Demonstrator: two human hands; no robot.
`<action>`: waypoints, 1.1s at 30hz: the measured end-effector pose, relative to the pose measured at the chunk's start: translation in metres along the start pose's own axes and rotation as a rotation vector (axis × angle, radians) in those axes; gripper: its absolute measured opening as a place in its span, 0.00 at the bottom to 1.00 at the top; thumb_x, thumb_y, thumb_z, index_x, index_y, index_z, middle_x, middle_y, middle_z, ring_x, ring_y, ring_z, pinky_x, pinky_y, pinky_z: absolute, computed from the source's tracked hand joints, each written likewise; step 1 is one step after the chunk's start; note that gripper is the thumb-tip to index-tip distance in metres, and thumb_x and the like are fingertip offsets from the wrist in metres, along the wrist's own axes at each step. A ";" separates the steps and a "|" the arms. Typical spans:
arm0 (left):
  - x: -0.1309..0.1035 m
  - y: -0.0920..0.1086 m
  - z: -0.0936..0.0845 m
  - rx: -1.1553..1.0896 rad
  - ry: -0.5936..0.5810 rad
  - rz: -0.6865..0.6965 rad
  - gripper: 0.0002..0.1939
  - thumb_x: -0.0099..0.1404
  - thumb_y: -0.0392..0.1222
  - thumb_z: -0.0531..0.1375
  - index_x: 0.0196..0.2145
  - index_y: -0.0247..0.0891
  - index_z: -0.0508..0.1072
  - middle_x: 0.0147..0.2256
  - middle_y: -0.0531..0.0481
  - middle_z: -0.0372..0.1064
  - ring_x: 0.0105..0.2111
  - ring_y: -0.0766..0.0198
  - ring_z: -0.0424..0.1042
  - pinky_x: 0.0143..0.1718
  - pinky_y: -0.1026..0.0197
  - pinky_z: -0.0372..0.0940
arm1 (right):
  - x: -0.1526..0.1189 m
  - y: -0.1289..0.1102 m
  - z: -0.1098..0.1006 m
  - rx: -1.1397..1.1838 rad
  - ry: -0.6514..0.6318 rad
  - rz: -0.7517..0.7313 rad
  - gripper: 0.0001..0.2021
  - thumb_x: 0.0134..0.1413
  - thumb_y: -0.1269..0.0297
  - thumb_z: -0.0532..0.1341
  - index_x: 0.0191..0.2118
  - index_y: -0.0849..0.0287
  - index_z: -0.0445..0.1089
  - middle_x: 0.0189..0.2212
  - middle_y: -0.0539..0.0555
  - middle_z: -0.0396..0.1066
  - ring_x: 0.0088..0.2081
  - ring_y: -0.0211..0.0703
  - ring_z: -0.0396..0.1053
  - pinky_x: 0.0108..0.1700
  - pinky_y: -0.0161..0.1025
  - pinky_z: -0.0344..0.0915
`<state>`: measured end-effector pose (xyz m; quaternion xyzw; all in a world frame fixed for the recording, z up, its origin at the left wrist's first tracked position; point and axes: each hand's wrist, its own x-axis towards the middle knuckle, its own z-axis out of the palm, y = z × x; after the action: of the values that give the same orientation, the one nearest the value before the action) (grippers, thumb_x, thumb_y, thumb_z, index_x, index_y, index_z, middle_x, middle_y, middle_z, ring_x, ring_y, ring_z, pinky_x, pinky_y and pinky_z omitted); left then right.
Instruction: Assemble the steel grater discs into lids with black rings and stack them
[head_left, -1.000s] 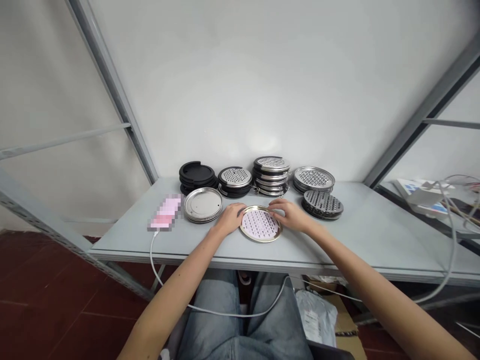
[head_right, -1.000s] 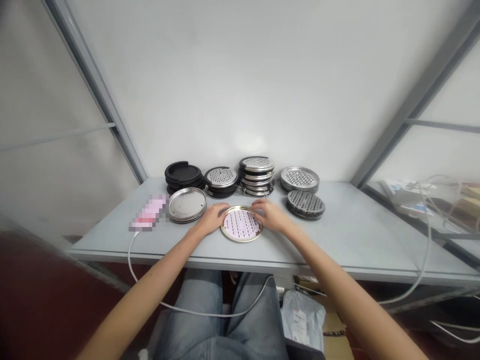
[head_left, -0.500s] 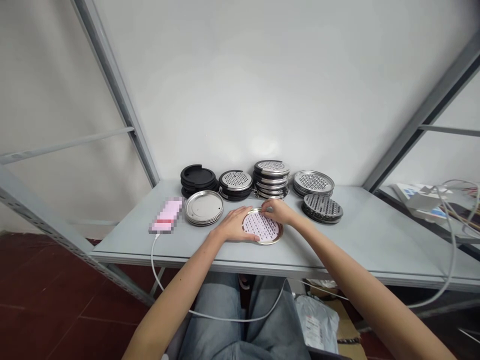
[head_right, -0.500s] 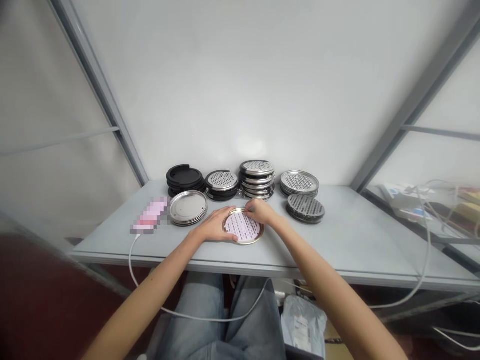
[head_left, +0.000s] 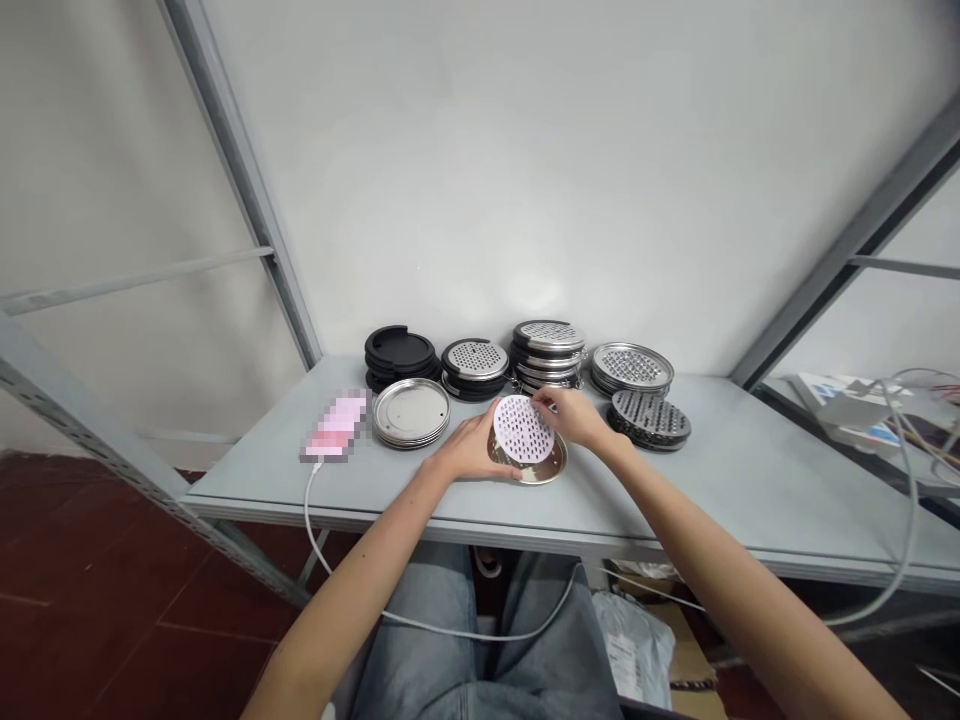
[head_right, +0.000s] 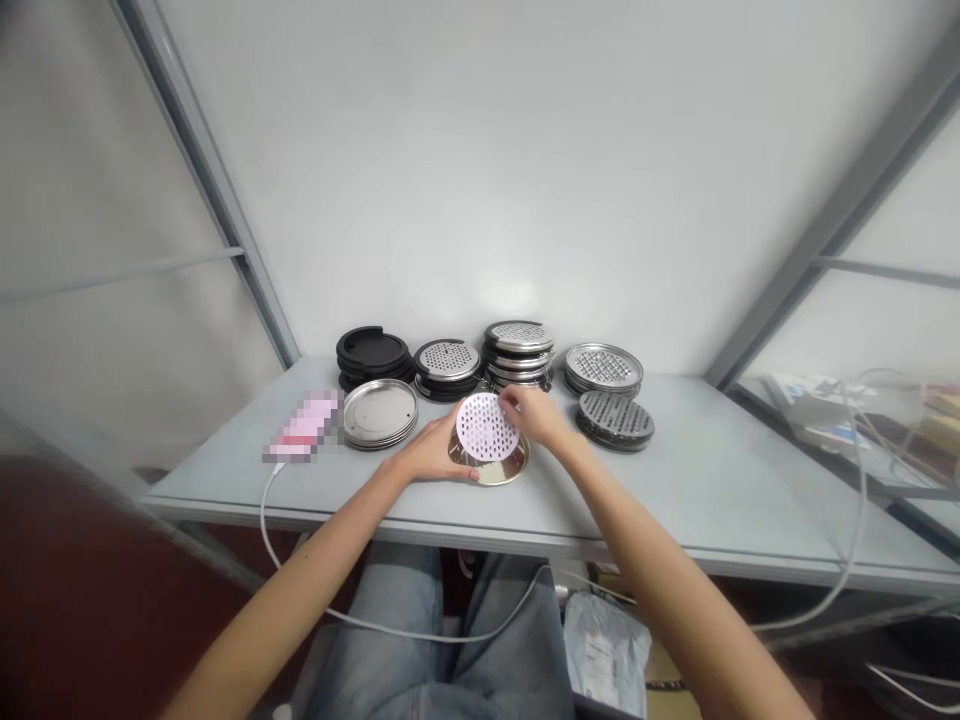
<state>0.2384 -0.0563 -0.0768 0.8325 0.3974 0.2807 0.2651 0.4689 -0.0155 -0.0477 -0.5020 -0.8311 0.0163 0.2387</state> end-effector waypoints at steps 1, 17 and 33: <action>0.000 0.001 0.000 -0.011 0.000 0.010 0.66 0.39 0.59 0.72 0.67 0.43 0.40 0.62 0.39 0.55 0.60 0.40 0.56 0.57 0.44 0.57 | 0.000 0.001 -0.002 0.009 0.037 0.011 0.08 0.58 0.65 0.56 0.38 0.57 0.73 0.34 0.53 0.77 0.34 0.44 0.73 0.35 0.37 0.64; 0.002 -0.007 0.005 0.170 -0.016 0.019 0.53 0.44 0.65 0.68 0.63 0.39 0.57 0.62 0.39 0.56 0.61 0.45 0.55 0.62 0.47 0.51 | -0.063 0.076 -0.043 0.072 0.281 0.237 0.12 0.56 0.58 0.56 0.37 0.57 0.74 0.30 0.55 0.77 0.31 0.47 0.75 0.36 0.42 0.71; -0.001 -0.003 0.002 0.199 -0.053 0.017 0.42 0.47 0.66 0.66 0.55 0.41 0.69 0.63 0.40 0.54 0.62 0.47 0.55 0.61 0.49 0.53 | -0.071 0.046 -0.009 -0.126 -0.037 -0.288 0.27 0.49 0.74 0.56 0.57 0.55 0.66 0.55 0.59 0.67 0.54 0.52 0.66 0.54 0.49 0.65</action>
<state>0.2380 -0.0556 -0.0801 0.8653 0.4089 0.2198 0.1889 0.5382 -0.0546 -0.0789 -0.3909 -0.8982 -0.0610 0.1916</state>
